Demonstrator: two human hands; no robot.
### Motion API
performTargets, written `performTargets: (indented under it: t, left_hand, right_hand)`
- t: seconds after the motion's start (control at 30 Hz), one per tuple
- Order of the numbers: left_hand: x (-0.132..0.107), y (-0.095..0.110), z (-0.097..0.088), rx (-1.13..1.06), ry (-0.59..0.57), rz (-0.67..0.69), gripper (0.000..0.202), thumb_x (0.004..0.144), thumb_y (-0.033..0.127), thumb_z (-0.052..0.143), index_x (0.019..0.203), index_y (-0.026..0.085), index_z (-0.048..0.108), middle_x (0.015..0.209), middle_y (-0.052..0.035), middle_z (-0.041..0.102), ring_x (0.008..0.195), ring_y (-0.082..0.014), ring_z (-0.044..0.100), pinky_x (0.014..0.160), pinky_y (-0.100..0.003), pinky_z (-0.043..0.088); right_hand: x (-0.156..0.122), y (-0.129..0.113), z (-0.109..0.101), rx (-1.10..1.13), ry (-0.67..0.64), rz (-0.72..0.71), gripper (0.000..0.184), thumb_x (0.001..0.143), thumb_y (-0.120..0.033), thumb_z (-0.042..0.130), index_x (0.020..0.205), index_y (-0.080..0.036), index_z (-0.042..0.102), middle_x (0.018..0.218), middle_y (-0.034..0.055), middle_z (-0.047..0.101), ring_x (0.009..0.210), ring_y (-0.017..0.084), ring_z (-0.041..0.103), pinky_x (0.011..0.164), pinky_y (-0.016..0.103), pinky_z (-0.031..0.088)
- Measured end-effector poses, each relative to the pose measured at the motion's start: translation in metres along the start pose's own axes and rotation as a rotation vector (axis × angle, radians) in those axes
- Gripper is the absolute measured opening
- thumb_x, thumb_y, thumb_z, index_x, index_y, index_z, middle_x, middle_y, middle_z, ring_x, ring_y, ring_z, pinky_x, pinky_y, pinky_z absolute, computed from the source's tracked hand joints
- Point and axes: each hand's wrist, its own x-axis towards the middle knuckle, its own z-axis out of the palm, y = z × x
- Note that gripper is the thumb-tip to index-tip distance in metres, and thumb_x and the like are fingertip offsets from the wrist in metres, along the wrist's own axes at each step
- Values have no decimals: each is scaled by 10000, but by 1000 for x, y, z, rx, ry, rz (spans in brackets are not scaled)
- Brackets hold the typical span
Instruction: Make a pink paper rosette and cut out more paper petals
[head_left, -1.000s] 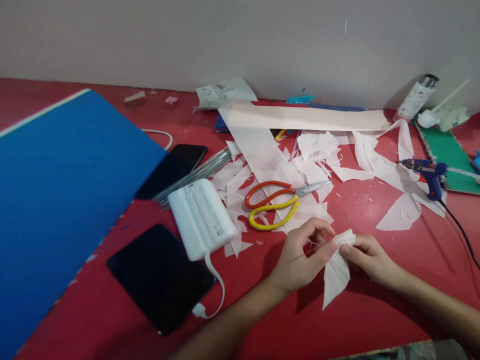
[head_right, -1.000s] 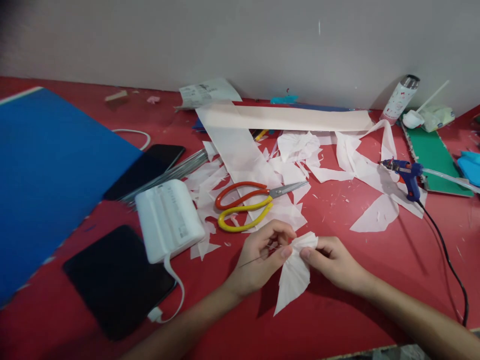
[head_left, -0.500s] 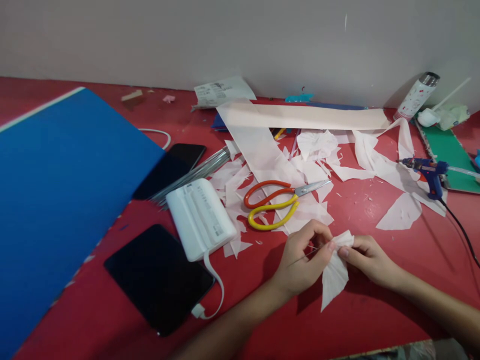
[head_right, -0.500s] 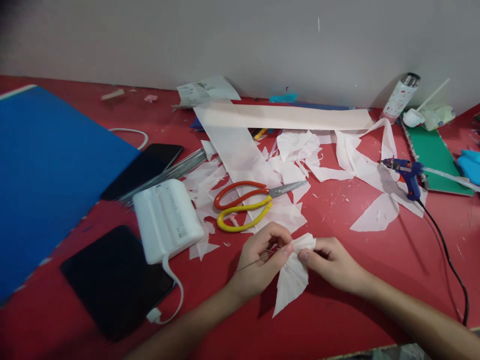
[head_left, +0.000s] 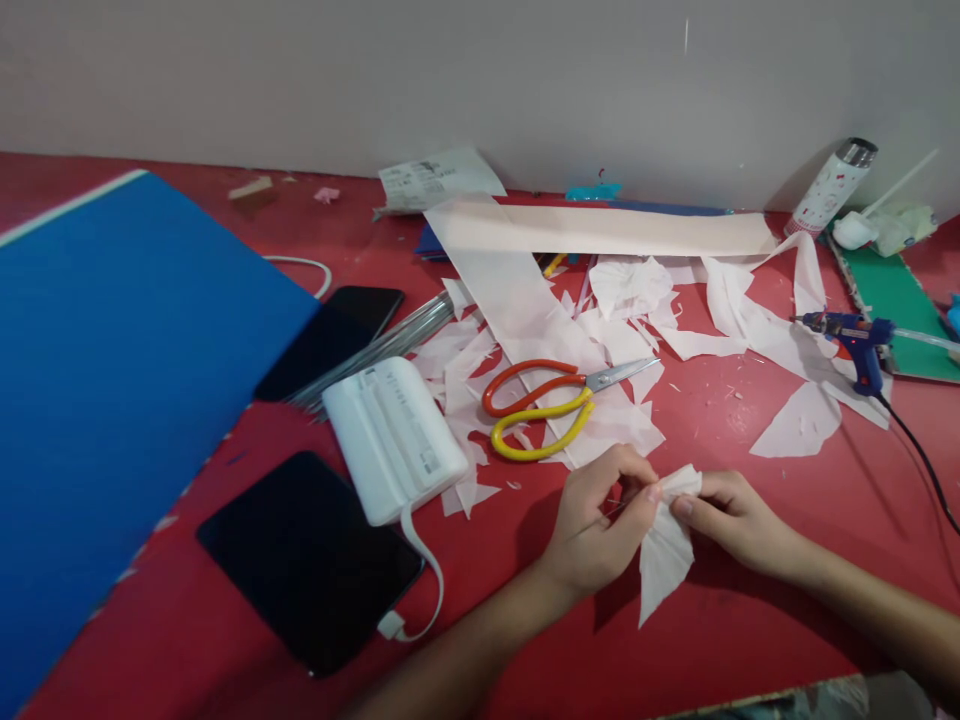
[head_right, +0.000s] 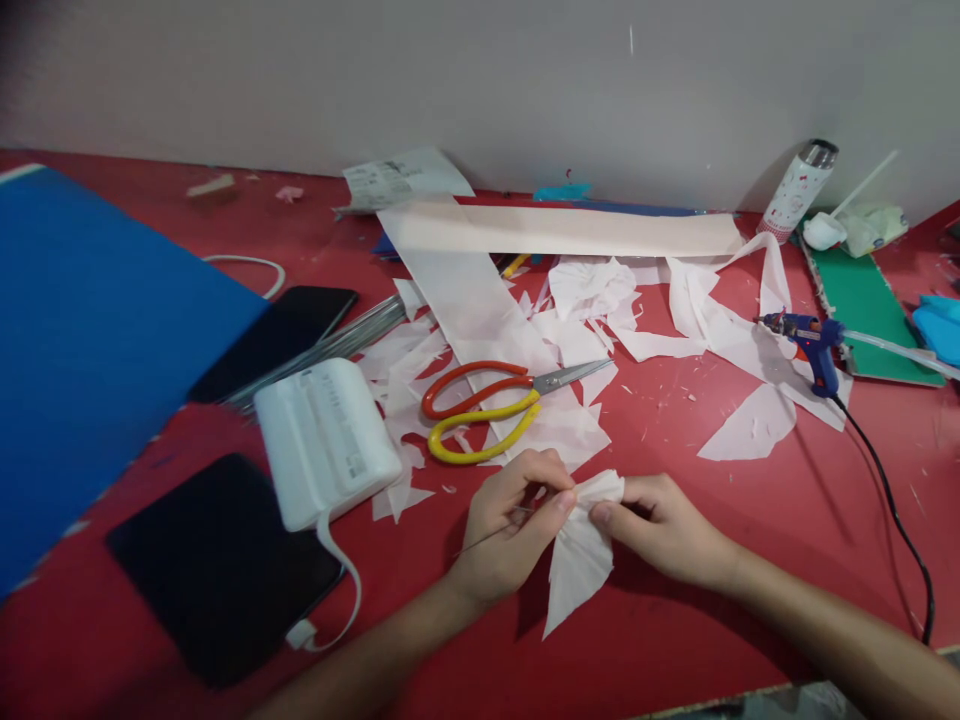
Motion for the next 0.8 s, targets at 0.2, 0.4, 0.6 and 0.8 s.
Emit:
performTargets:
  t: [0.2, 0.4, 0.6, 0.8]
  left_hand:
    - [6, 1, -5, 8, 47, -53, 117, 753, 157, 488, 644, 198, 477, 554, 38, 463, 512, -97, 412, 490, -225, 347]
    - [9, 5, -6, 23, 12, -126, 64, 736, 186, 513, 673, 192, 503, 586, 30, 493, 527, -96, 437, 482, -215, 356]
    - [5, 5, -2, 31, -43, -183, 85, 730, 199, 513, 647, 188, 501, 551, 43, 485, 499, -86, 437, 469, -202, 350]
    - [2, 3, -1, 69, -20, -172, 85, 731, 197, 497, 647, 189, 505, 565, 37, 500, 516, -90, 454, 478, -199, 359]
  right_hand:
    - [-1, 3, -1, 2, 34, 7, 377, 877, -461, 486, 658, -156, 510, 634, -18, 406, 591, 90, 345, 576, 225, 369]
    - [-1, 3, -1, 0, 44, 8, 385, 866, -475, 492, 649, -158, 512, 622, -19, 399, 581, 91, 343, 559, 227, 362]
    - [-1, 2, 0, -34, 30, 7, 392, 863, -468, 487, 615, -165, 455, 607, -24, 384, 575, 87, 332, 537, 221, 333]
    - [0, 1, 1, -49, 22, -2, 417, 868, -483, 470, 595, -174, 406, 594, -32, 346, 560, 79, 305, 514, 215, 303]
